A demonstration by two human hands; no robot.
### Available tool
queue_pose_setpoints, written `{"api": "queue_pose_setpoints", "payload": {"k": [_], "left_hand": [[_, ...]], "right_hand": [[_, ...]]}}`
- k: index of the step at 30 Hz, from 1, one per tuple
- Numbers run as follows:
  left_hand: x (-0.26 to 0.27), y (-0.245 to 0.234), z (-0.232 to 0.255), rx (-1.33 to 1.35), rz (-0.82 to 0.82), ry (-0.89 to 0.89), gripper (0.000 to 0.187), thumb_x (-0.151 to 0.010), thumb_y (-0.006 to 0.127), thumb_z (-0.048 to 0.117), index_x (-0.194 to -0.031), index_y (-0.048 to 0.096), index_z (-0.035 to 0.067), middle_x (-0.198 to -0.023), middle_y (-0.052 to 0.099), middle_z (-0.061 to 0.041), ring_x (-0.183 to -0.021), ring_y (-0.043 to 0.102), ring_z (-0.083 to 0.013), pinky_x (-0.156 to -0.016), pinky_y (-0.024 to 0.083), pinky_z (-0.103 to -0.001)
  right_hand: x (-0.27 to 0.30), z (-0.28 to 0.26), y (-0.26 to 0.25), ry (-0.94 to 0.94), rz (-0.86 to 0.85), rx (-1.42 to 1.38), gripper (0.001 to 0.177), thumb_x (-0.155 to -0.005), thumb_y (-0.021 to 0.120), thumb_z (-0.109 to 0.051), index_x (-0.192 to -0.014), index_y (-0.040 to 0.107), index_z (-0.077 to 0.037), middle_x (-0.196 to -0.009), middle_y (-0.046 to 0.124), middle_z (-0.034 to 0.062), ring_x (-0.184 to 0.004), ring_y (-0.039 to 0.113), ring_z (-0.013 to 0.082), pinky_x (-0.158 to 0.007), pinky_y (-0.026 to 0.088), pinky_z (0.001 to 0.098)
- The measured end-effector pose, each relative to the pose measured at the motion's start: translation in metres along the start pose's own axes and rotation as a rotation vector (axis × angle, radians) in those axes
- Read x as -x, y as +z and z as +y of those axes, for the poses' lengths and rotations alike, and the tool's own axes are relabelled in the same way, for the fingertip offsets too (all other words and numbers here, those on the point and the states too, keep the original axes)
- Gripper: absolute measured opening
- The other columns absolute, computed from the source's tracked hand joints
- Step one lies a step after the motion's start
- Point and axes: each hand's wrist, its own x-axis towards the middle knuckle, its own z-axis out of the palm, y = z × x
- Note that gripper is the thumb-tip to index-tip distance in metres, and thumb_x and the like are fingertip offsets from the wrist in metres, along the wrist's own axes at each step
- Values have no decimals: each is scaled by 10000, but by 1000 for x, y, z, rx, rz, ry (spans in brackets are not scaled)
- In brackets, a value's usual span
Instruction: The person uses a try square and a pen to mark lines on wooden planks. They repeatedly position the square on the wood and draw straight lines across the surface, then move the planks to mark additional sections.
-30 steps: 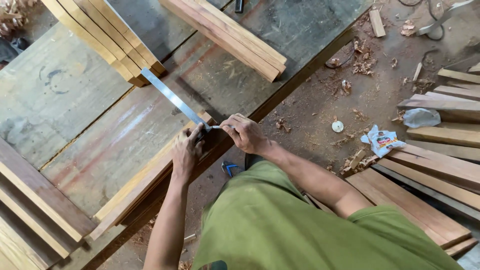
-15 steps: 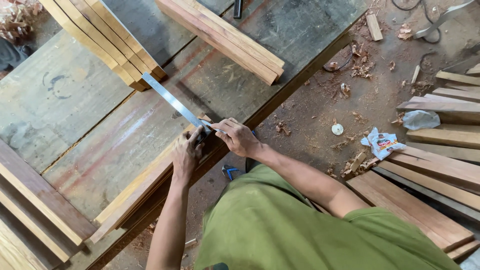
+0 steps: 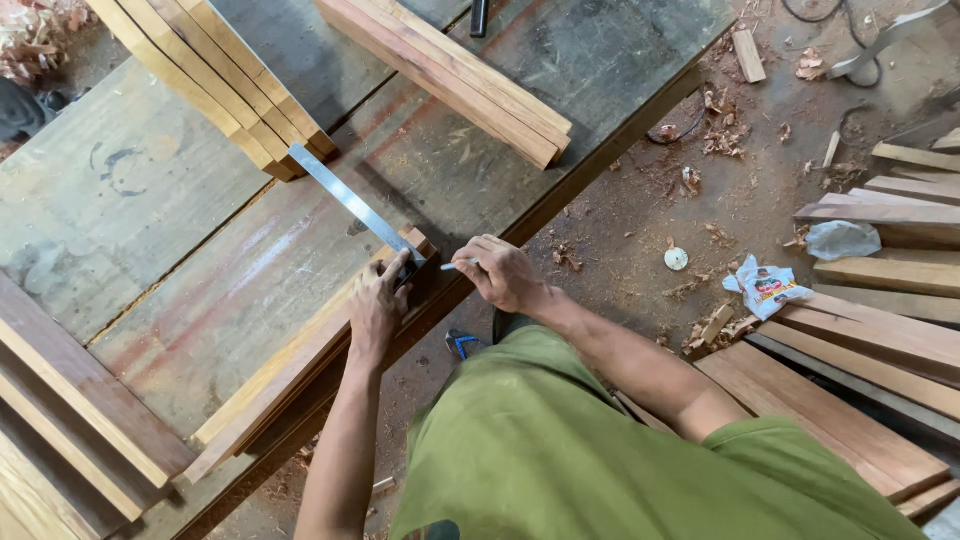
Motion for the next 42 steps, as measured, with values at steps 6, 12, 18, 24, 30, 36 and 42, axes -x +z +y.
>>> {"api": "queue_pose_setpoints", "payload": {"k": [6, 12, 18, 24, 30, 36, 42], "left_hand": [[4, 34, -7, -131, 142, 61, 621, -899, 684, 120, -1460, 545, 348, -1338, 583, -261, -1236, 605, -493, -1040, 476, -622], [32, 52, 4, -263, 452, 99, 571, -907, 545, -7, -1474, 534, 54, -1304, 643, -276, -1191, 656, -415, -1045, 508, -507], [86, -40, 52, 595, 621, -278, 417, -1034, 446, 32, -1449, 492, 50, -1098, 646, -168, -976, 691, -326, -848, 567, -448], [110, -89, 108, 1237, 554, -257, 402, -1033, 545, 129, -1421, 501, 33, -1186, 663, -159, -1099, 655, -249, -962, 530, -427], [117, -99, 106, 1214, 407, -185, 397, -952, 706, 192, -1336, 669, 97, -1282, 716, -101, -1407, 466, -287, -1167, 333, -491], [97, -96, 67, 1929, 487, -961, 791, -1001, 503, 616, -1481, 232, 48, -1425, 304, -203, -1182, 436, -317, -950, 514, -531], [78, -50, -26, 2045, 662, -1391, 1101, -848, 637, 744, -1631, 110, 177, -1406, 186, -263, -1218, 432, -433, -1041, 460, -716]], "right_hand": [[34, 26, 12, 89, 104, 91, 270, -1078, 526, -298, -902, 627, -119, -820, 557, 69, -768, 656, 321, -706, 561, 399], [60, 31, 18, 186, 132, 78, 269, -1100, 456, -270, -942, 622, -129, -815, 566, 81, -756, 663, 341, -698, 563, 386], [52, -9, 16, 226, 68, -38, 168, -1051, 565, -274, -1044, 691, -164, -783, 617, 112, -781, 681, 365, -705, 573, 429], [11, -99, 17, 106, -387, -389, 620, -987, 640, -373, -1462, 492, -2, -1230, 592, 308, -1146, 579, 487, -978, 520, 568], [19, -94, 42, 103, -359, -442, 250, -838, 672, -55, -1087, 656, -50, -958, 584, 134, -953, 617, 343, -847, 534, 409], [35, -68, 39, 169, -279, -155, 392, -977, 609, -238, -1274, 503, -5, -1095, 545, 210, -1080, 592, 438, -1006, 488, 493], [29, -42, 17, 286, -201, -102, 415, -953, 614, -307, -1252, 558, -26, -999, 606, 194, -990, 646, 444, -940, 509, 545]]}}
